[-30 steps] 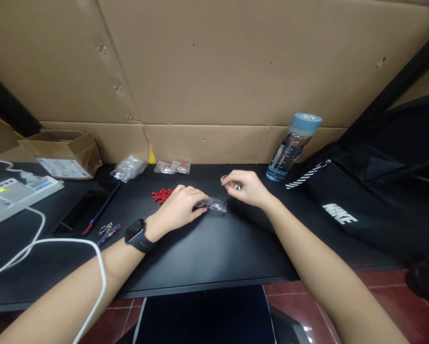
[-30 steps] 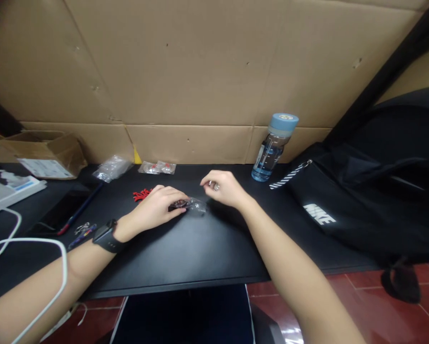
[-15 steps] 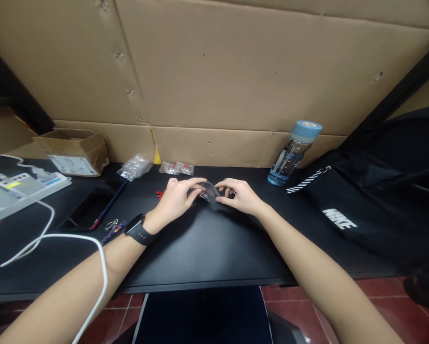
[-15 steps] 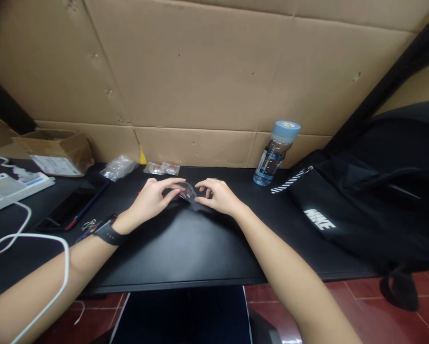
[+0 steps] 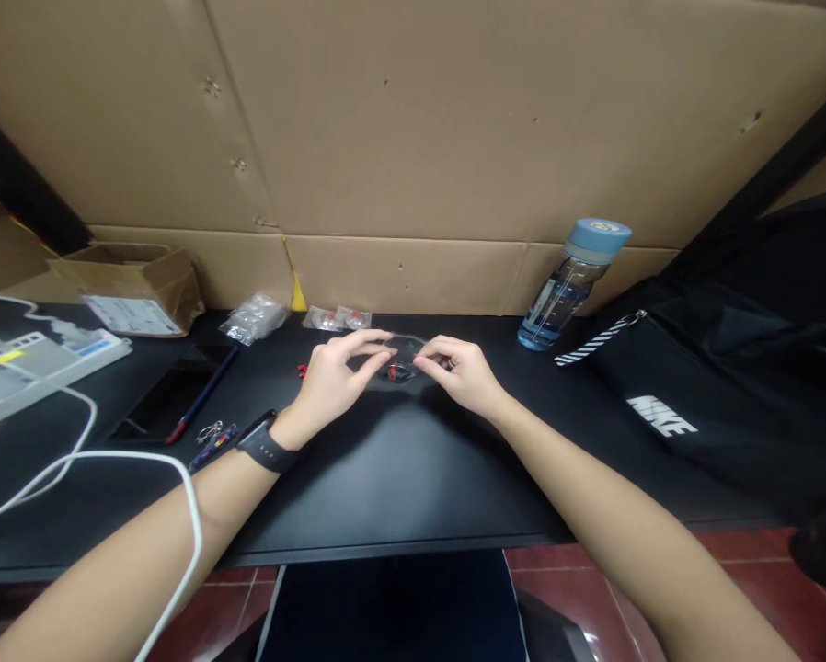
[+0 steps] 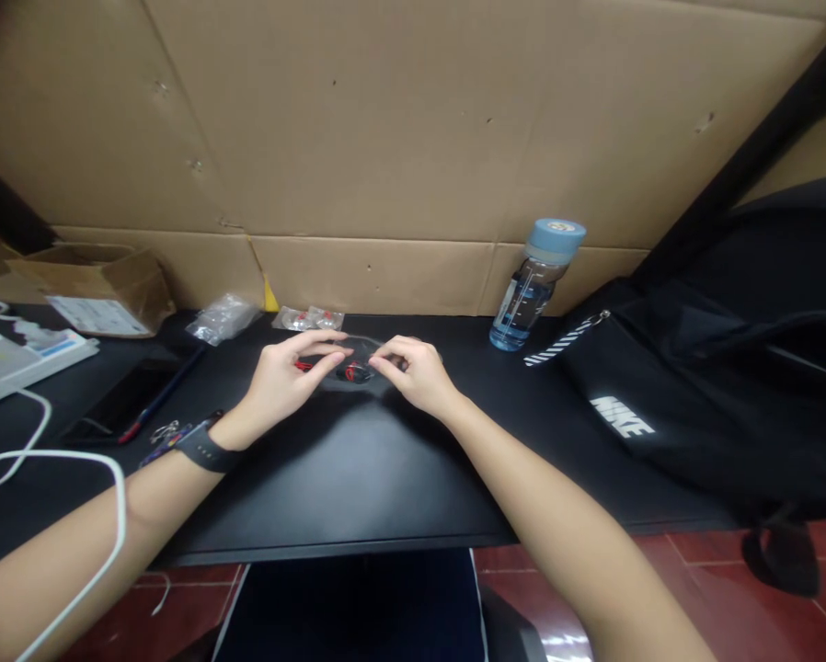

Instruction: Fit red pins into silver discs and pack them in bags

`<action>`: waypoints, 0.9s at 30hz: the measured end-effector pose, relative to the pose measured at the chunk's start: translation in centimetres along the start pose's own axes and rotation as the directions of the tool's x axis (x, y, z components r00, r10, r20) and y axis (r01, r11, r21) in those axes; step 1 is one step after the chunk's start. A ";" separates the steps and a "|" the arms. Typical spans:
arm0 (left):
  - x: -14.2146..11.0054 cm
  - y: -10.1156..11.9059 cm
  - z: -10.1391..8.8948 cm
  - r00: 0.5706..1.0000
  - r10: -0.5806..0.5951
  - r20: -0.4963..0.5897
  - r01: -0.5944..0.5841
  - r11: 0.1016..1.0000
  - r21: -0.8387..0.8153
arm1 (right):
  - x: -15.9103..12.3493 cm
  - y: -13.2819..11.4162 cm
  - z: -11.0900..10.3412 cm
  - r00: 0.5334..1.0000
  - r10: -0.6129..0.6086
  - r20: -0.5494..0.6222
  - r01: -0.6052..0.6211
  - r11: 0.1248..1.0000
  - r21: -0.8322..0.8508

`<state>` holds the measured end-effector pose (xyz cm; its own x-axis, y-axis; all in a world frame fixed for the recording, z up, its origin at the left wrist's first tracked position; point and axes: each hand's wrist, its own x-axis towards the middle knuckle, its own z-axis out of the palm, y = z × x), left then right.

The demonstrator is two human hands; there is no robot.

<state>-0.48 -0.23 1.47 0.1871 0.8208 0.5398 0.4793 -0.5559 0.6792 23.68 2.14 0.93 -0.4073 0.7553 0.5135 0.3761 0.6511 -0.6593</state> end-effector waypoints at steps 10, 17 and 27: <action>0.2 -0.5 0.1 0.998 -0.059 -0.002 0.058 0.993 -0.107 | 0.0 0.3 0.1 0.992 0.122 -0.040 -0.120 0.991 0.056; 0.6 -0.7 -0.6 0.983 -0.136 0.126 0.149 0.984 -0.095 | 0.0 0.0 0.1 0.987 0.155 -0.046 -0.153 0.987 0.048; 0.9 -2.0 -0.1 0.947 -0.208 0.244 0.281 0.904 -0.321 | 0.1 0.0 -0.3 0.979 0.205 0.005 -0.205 0.978 0.039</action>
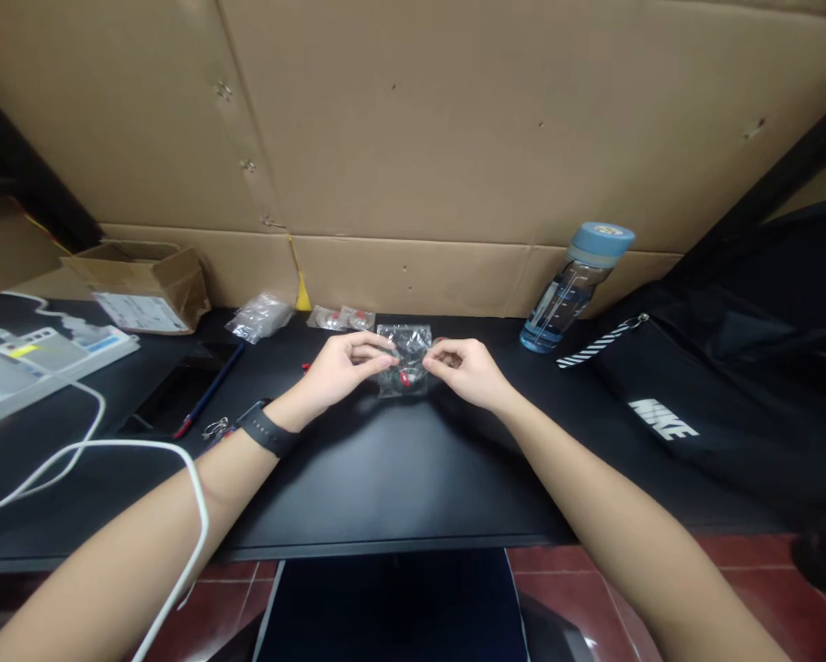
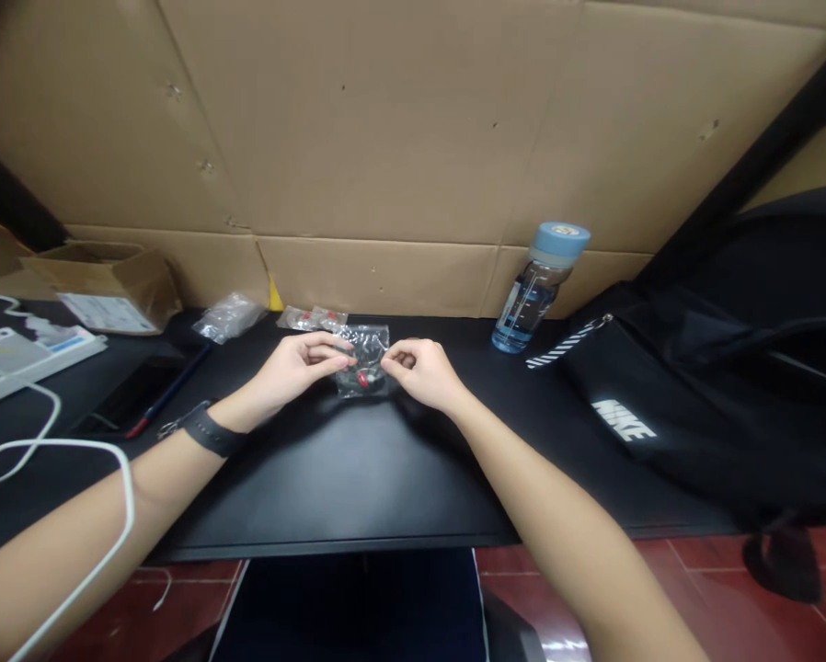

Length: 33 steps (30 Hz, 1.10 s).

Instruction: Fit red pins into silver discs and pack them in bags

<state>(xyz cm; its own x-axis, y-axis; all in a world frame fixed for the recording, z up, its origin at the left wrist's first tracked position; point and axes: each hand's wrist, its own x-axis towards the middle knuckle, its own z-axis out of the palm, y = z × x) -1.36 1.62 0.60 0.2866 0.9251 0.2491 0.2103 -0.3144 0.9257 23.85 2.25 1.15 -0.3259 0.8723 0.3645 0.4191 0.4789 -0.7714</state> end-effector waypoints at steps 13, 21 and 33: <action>-0.7 1.3 -0.9 0.940 0.309 0.141 -0.335 0.773 0.538 | 0.0 0.8 -0.2 0.973 -0.211 0.088 0.219 0.971 -0.094; -0.6 0.9 -1.3 0.933 0.110 0.342 -0.266 0.852 0.452 | -0.2 0.6 -0.7 0.847 -0.235 0.478 0.284 0.958 -0.033; -0.5 1.5 -2.0 0.935 0.069 0.348 -0.226 0.872 0.435 | 0.1 0.5 -1.0 0.875 -0.238 0.421 0.289 0.956 -0.059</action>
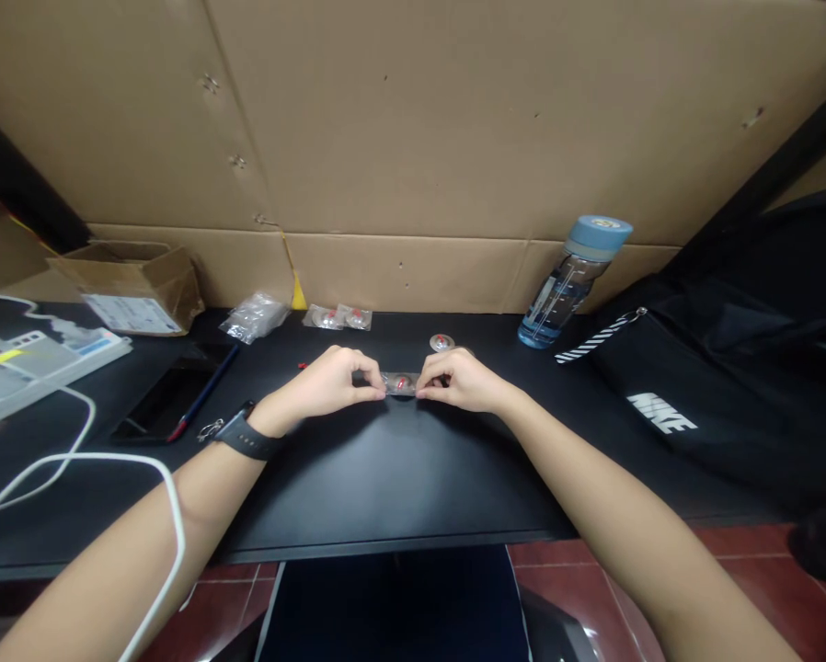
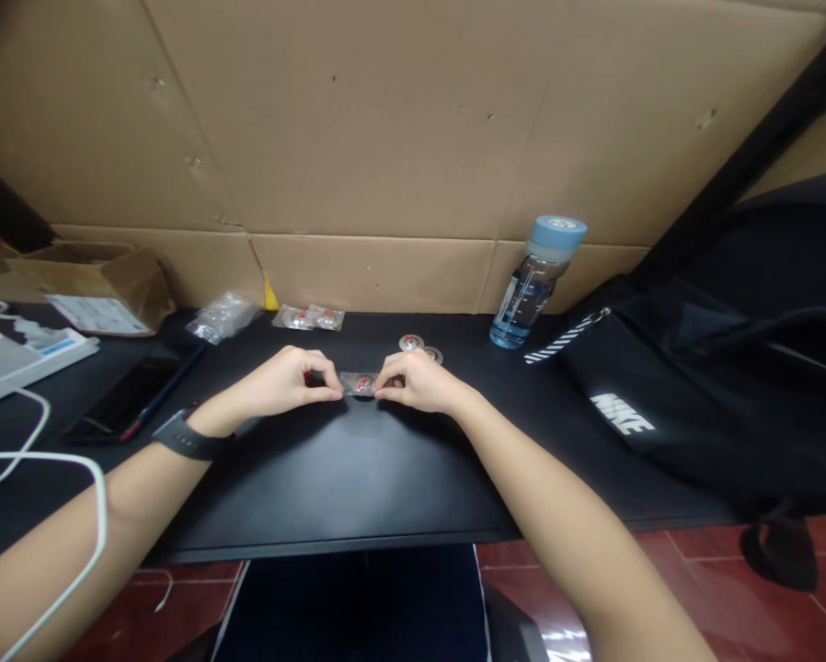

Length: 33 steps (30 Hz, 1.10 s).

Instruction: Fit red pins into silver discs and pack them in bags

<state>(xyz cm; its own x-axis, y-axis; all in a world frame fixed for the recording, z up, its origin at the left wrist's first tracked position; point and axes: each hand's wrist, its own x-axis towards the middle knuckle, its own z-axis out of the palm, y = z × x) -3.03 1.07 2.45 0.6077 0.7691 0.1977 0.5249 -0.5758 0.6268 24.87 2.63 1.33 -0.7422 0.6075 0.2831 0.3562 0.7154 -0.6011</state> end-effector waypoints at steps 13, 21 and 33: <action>0.6 -2.0 3.0 0.948 -0.298 -0.107 0.271 0.939 -0.213 | 0.4 0.3 0.9 0.938 0.345 -0.043 -0.347 0.936 -0.062; 0.6 -0.9 3.1 0.967 -0.172 -0.190 0.216 0.947 0.240 | 0.1 0.4 1.9 0.940 0.313 -0.136 -0.337 0.915 -0.222; 0.1 -0.9 3.7 1.000 -0.027 -0.011 0.030 0.920 0.390 | -0.3 -1.6 1.7 0.998 0.068 0.009 -0.060 0.934 -0.352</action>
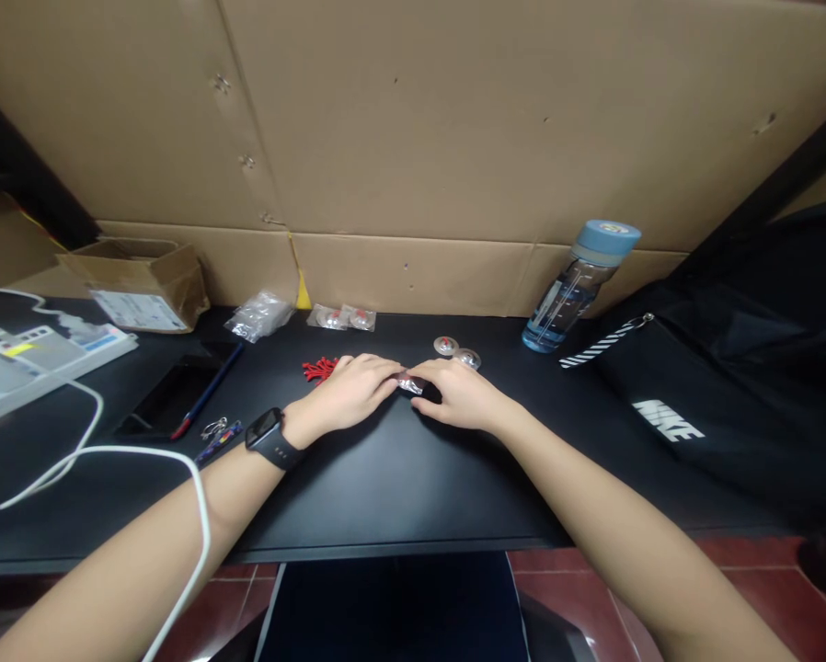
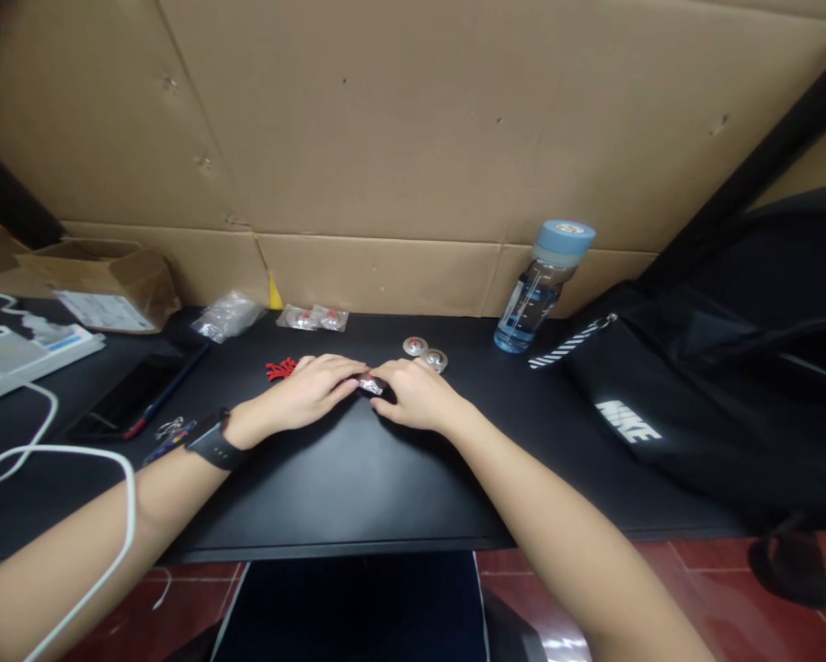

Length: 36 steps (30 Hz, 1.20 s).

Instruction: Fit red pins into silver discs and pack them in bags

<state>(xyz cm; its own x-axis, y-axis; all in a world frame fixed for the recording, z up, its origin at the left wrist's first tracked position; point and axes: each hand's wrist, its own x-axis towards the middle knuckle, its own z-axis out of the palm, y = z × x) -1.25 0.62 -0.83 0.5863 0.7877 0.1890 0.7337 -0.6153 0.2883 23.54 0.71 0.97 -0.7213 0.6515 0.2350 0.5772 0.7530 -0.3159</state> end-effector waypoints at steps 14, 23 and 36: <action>0.2 0.1 -0.3 0.996 0.037 -0.079 -0.033 0.998 0.058 | 0.4 0.2 0.5 0.992 0.069 -0.102 -0.064 0.996 0.054; 0.5 0.7 -1.6 0.977 -0.027 -0.212 -0.005 0.989 -0.148 | 0.5 0.7 1.1 0.962 0.202 -0.186 -0.083 0.859 0.505; -0.1 1.8 -1.8 0.956 0.095 -0.277 -0.111 0.993 -0.041 | 0.5 0.7 1.1 0.919 0.376 -0.115 -0.164 0.632 0.758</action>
<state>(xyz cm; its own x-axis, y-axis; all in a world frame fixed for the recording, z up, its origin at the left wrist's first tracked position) -0.63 -0.50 1.35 0.5354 0.7030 0.4682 0.6496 -0.6970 0.3037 23.10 1.45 -0.17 -0.4017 0.8930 0.2031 0.1928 0.2993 -0.9345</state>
